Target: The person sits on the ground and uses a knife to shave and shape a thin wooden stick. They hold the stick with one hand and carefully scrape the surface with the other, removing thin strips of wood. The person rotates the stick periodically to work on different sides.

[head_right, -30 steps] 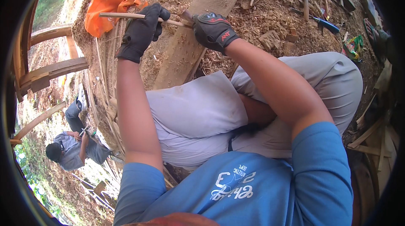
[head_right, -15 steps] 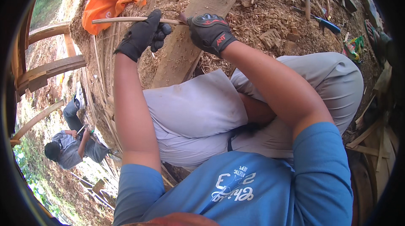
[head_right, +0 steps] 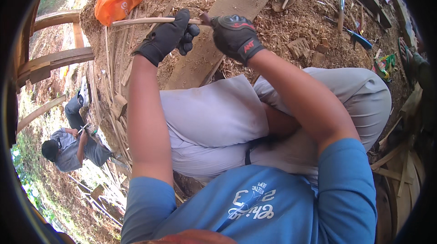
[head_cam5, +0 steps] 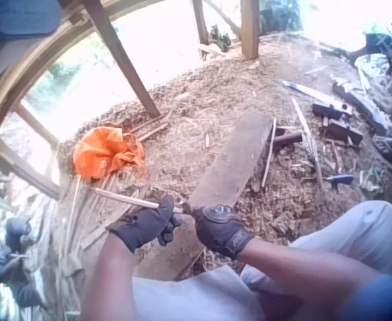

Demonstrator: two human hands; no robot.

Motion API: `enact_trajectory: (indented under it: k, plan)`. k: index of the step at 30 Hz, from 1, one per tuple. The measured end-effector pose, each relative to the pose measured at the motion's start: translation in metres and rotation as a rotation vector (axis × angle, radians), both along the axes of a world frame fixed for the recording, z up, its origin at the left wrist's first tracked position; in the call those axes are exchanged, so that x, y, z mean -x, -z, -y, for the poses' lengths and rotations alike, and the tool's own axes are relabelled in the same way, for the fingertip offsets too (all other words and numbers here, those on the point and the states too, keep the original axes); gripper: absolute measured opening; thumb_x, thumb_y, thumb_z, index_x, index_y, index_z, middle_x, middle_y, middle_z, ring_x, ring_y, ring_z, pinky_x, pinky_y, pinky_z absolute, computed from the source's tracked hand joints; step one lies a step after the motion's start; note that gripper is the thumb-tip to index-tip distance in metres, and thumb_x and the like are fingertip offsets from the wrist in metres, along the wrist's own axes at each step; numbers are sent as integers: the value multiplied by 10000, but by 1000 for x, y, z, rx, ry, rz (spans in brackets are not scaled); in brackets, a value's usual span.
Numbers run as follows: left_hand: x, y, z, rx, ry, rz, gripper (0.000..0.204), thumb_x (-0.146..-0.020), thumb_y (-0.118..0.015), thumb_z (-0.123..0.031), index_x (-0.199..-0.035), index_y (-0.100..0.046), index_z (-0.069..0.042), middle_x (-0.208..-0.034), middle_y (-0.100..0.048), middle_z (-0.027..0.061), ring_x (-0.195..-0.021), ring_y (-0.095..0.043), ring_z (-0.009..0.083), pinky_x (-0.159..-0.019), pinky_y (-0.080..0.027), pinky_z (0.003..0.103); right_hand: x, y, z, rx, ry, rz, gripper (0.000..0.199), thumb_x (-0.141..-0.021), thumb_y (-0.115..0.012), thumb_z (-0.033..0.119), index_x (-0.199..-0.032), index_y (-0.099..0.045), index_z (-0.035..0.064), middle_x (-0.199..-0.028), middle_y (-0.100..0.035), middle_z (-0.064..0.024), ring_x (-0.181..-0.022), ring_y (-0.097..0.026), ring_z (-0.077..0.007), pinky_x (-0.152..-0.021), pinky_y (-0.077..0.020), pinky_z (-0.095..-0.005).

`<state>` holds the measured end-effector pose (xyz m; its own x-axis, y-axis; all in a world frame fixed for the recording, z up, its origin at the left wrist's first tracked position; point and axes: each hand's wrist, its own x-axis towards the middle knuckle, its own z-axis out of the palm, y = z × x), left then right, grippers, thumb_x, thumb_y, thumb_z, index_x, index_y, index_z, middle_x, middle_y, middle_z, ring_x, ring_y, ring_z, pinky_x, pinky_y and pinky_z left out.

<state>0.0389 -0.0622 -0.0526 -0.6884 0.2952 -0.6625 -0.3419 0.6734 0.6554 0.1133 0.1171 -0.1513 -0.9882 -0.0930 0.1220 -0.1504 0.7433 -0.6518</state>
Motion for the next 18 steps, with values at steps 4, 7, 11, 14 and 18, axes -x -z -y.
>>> enact_trajectory:
  k: [4,7,11,14,18]
  plan:
    - [10,2,3,-2,14,42,577,-1088,-448,-563,-994,-710,-57,-706,-643,21,-577,-639,139,-524,-516,302,-2,1,3,-7,11,-1,203,-965,-547,145,-1054,-719,86,-824,-702,-218,-760,-693,-421,-669,-539,-513]
    - [-5,-1,-9,-44,57,-25,612,-1088,-426,-588,-987,-713,-57,-692,-634,24,-562,-612,138,-547,-510,305,0,-5,-2,-26,49,63,185,-949,-586,162,-1047,-729,99,-811,-705,-207,-754,-699,-409,-677,-545,-517]
    - [2,10,-18,-177,-14,-85,656,-1075,-435,-611,-888,-702,-42,-614,-612,46,-558,-598,151,-557,-497,319,11,-55,-36,-103,101,-18,226,-979,-526,186,-1044,-716,85,-825,-718,-222,-777,-711,-420,-722,-559,-515]
    - [3,34,-43,-295,-42,-110,649,-1063,-457,-606,-896,-709,-32,-606,-626,79,-550,-603,172,-559,-502,339,34,-51,-112,-377,128,20,206,-956,-556,199,-987,-725,86,-805,-717,-215,-774,-718,-391,-713,-563,-508]
    - [0,70,-71,-360,-77,-158,644,-1058,-456,-596,-919,-724,-27,-630,-649,97,-552,-610,174,-562,-510,342,26,-23,-147,-439,153,93,199,-951,-559,182,-970,-727,76,-815,-726,-213,-776,-727,-385,-709,-568,-506]
